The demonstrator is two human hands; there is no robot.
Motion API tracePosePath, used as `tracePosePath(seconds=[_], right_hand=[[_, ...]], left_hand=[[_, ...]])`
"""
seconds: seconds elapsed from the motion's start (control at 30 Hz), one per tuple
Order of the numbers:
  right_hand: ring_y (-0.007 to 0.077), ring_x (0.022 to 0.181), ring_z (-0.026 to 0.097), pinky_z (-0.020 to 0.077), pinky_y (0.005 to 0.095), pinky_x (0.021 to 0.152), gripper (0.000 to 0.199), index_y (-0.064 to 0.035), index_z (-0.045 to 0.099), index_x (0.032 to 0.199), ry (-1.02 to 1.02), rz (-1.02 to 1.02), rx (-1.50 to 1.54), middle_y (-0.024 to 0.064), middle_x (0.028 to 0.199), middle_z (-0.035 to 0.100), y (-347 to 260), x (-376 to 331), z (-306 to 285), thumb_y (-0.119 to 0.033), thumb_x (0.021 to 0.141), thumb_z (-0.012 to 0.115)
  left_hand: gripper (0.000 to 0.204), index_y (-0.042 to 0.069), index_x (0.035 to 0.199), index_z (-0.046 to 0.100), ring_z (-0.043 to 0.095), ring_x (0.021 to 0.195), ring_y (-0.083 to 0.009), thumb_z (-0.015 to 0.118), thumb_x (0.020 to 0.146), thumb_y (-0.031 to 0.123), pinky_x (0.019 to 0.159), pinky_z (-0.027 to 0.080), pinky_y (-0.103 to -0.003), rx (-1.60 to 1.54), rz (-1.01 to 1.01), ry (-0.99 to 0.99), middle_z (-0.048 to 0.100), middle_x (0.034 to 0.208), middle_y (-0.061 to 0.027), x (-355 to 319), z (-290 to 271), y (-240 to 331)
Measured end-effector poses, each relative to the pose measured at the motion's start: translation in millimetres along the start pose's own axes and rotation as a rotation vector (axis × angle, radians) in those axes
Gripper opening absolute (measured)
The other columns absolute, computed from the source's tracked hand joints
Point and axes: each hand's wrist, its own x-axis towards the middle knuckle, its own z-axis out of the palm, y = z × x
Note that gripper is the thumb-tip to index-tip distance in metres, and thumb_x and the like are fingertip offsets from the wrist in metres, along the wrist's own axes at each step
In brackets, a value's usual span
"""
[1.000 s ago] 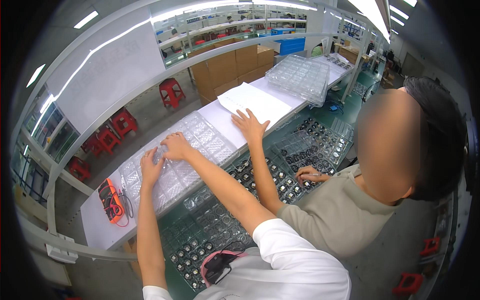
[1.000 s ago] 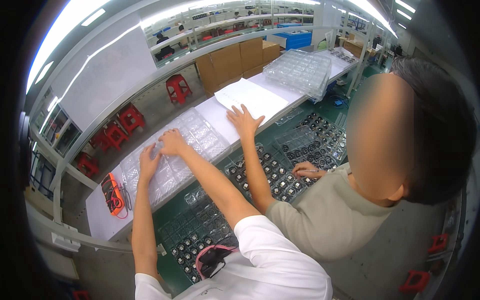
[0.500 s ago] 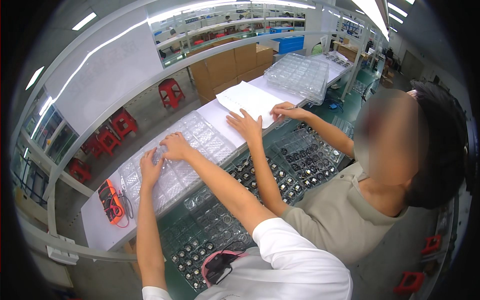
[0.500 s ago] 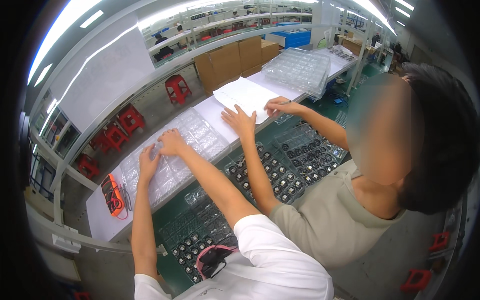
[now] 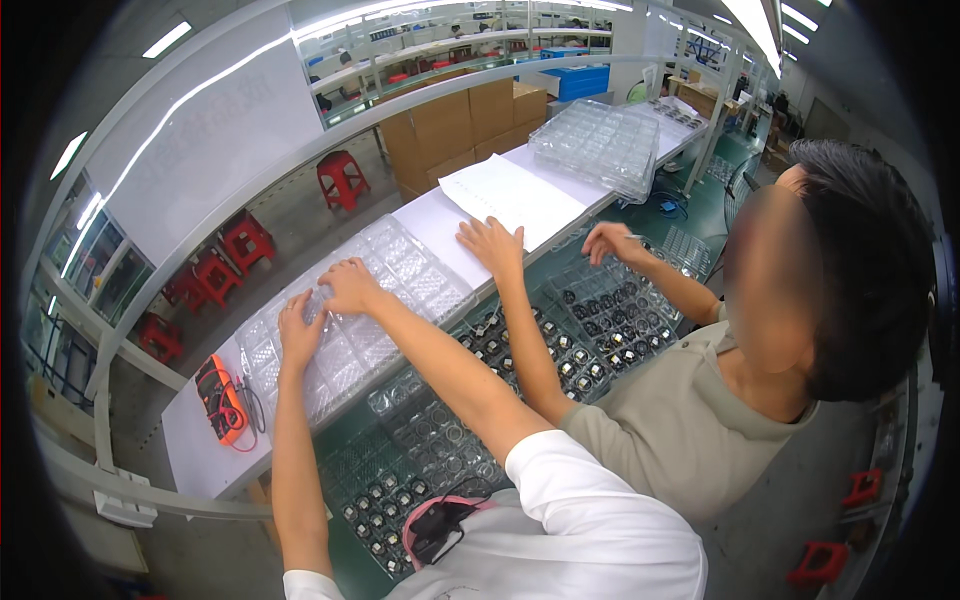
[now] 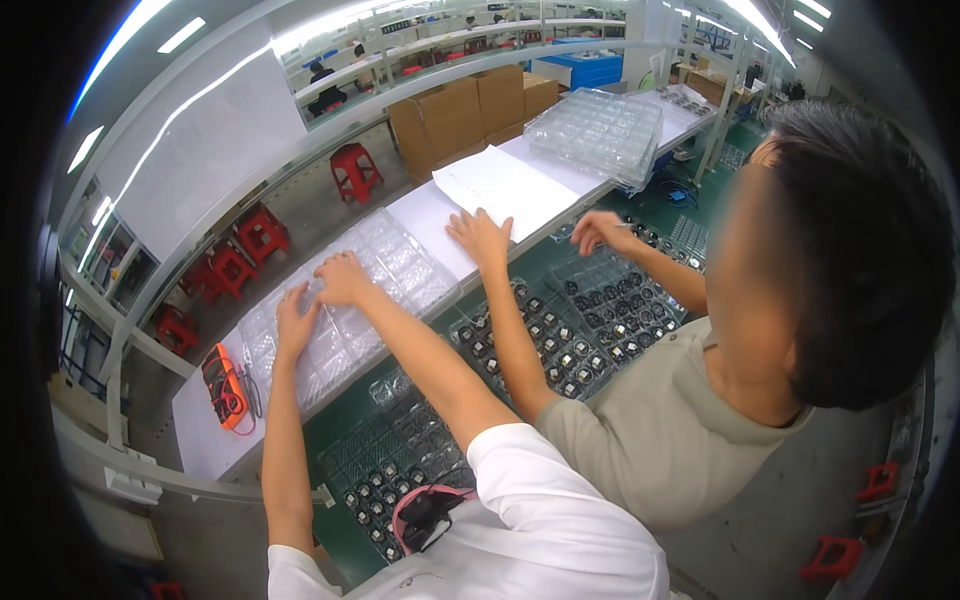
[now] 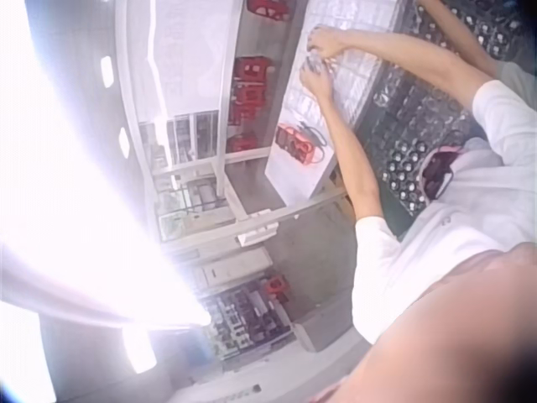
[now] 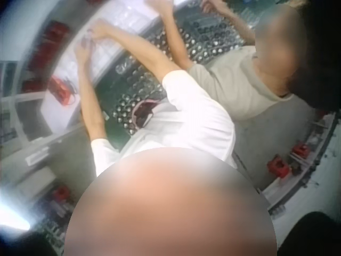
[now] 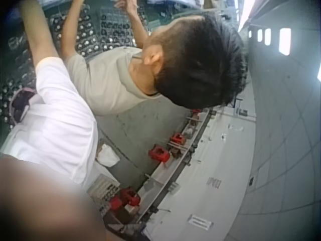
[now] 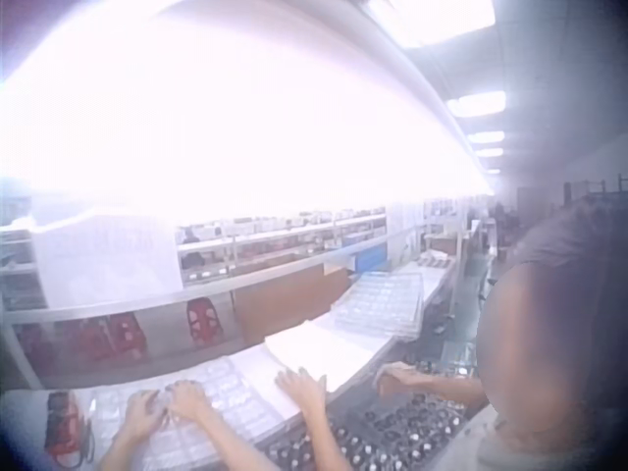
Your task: Inspecting trays of electronic components and documenting the findings on a piece of paper.
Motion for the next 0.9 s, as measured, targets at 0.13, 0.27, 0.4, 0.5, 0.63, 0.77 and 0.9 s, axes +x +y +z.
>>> tracePosePath(seconds=[0.13,0.27,0.4,0.5,0.63,0.77,0.9], right_hand=[[0.0283,0.11,0.048,0.0242,0.0426,0.102,0.047,-0.0116,0.065,0.103,-0.017,0.016,0.0,0.0125,0.105,0.06,-0.6,0.6,-0.4,-0.034,0.062,0.064],[0.0275,0.108,0.049,0.0252,0.0413,0.1,0.045,-0.011,0.066,0.101,0.019,0.0,-0.003,0.0126,0.104,0.06,0.2,-0.3,-0.5,-0.033,0.061,0.064],[0.0268,0.107,0.05,0.0263,0.0402,0.099,0.044,-0.0105,0.066,0.099,0.026,0.001,-0.005,0.0124,0.103,0.061,-2.0,-2.0,-1.0,-0.032,0.061,0.065],[0.0268,0.107,0.05,0.0266,0.0406,0.099,0.044,-0.0106,0.066,0.1,0.024,0.006,-0.018,0.0123,0.103,0.061,-1.8,-1.1,-1.2,-0.033,0.061,0.065],[0.0269,0.106,0.051,0.0268,0.0408,0.099,0.045,-0.0107,0.066,0.099,0.043,-0.004,-0.016,0.0122,0.103,0.061,-0.2,-0.7,1.3,-0.033,0.061,0.065],[0.0269,0.106,0.051,0.0266,0.0409,0.099,0.045,-0.0107,0.066,0.099,0.052,-0.003,-0.018,0.012,0.103,0.061,0.9,-0.9,2.1,-0.032,0.06,0.065],[0.0269,0.106,0.051,0.0265,0.041,0.1,0.045,-0.0107,0.066,0.099,0.049,-0.005,-0.018,0.0122,0.102,0.061,1.2,0.2,-0.4,-0.033,0.06,0.065]], left_hand=[[0.047,0.006,0.117,0.055,0.049,0.106,-0.0316,0.065,0.074,0.024,0.095,0.034,-0.04,0.002,0.012,0.002,0.055,0.113,-0.0123,0.5,-0.2,0.4],[0.047,0.006,0.117,0.056,0.049,0.105,-0.0313,0.065,0.074,0.024,0.095,0.034,-0.039,0.0,-0.005,-0.005,0.055,0.113,-0.0125,0.8,-1.4,3.5],[0.047,0.005,0.116,0.056,0.049,0.106,-0.0312,0.065,0.074,0.024,0.095,0.034,-0.039,0.001,-0.002,0.0,0.055,0.113,-0.0127,-0.8,-1.5,4.0],[0.047,0.005,0.116,0.056,0.049,0.107,-0.0312,0.065,0.074,0.024,0.095,0.034,-0.039,0.001,-0.01,-0.005,0.055,0.113,-0.0127,0.3,-1.2,3.6],[0.047,0.005,0.116,0.056,0.049,0.107,-0.0313,0.065,0.075,0.024,0.095,0.034,-0.039,0.004,-0.014,-0.012,0.055,0.114,-0.0126,0.9,-1.6,3.6],[0.047,0.005,0.116,0.056,0.048,0.108,-0.0314,0.065,0.075,0.024,0.095,0.034,-0.039,-0.001,-0.019,-0.011,0.055,0.114,-0.0124,0.5,-1.2,4.6],[0.047,0.006,0.117,0.055,0.048,0.109,-0.0317,0.065,0.075,0.025,0.096,0.033,-0.039,0.001,-0.021,-0.015,0.055,0.115,-0.0125,2.5,-1.7,5.4]])
